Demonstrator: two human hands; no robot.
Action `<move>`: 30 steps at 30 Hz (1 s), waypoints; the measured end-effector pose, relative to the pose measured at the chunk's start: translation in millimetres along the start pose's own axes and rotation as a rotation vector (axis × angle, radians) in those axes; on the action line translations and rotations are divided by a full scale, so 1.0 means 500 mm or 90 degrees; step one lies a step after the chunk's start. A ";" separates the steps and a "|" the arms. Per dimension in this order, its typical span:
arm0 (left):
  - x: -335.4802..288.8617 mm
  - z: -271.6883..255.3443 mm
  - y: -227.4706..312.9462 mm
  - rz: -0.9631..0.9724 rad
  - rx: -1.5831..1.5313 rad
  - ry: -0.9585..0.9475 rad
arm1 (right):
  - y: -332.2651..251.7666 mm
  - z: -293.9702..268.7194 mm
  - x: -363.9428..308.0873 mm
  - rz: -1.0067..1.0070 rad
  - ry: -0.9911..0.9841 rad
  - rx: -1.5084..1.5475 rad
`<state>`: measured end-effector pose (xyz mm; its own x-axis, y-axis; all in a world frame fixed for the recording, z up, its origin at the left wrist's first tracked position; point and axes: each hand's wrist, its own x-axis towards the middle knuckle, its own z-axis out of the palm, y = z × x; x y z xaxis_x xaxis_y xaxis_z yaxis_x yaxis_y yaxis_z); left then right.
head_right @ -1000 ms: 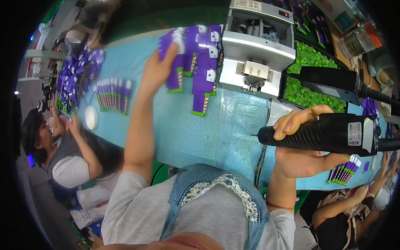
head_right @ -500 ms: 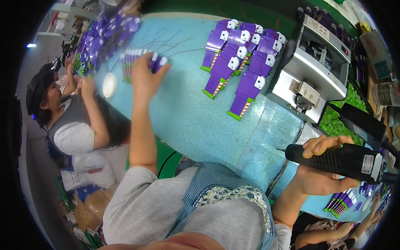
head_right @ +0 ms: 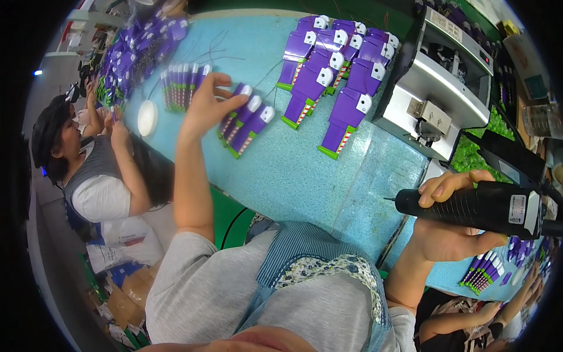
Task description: The person assembles plastic toy components by securing them with screws using an electric screwdriver, then sets the assembled pieces on the workbench.
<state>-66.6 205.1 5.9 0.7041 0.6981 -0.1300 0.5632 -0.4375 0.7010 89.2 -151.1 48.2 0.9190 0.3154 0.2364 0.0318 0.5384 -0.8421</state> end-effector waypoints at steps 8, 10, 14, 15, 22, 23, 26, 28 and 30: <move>-0.020 -0.030 0.007 0.029 -0.091 -0.111 | 0.000 -0.011 -0.009 0.014 0.019 0.019; -0.032 -0.020 0.000 0.039 -0.069 -0.134 | 0.000 -0.010 -0.011 0.014 0.016 0.019; -0.030 -0.012 -0.030 0.012 -0.112 -0.187 | 0.004 -0.008 -0.012 0.012 -0.009 0.034; -0.028 -0.015 -0.029 -0.029 -0.154 -0.208 | 0.005 -0.011 -0.011 0.013 -0.007 0.034; -0.069 -0.015 -0.002 -0.091 -0.362 -0.358 | -0.001 -0.025 -0.004 0.015 -0.008 0.016; -0.075 -0.008 -0.009 -0.079 -0.273 -0.335 | -0.002 -0.028 0.002 0.012 -0.013 0.017; -0.086 0.012 0.014 -0.057 -0.048 -0.214 | -0.006 -0.034 0.021 -0.003 -0.040 0.016; -0.095 0.023 0.028 -0.059 -0.043 -0.213 | -0.007 -0.030 0.039 -0.015 -0.030 0.027; -0.103 0.034 0.026 -0.064 -0.068 -0.218 | -0.004 -0.032 0.070 -0.078 -0.091 0.052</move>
<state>-88.2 153.7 10.0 0.7617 0.4968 -0.4160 0.6011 -0.3019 0.7400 127.5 -153.7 50.4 0.8446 0.3488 0.4061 0.1021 0.6397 -0.7618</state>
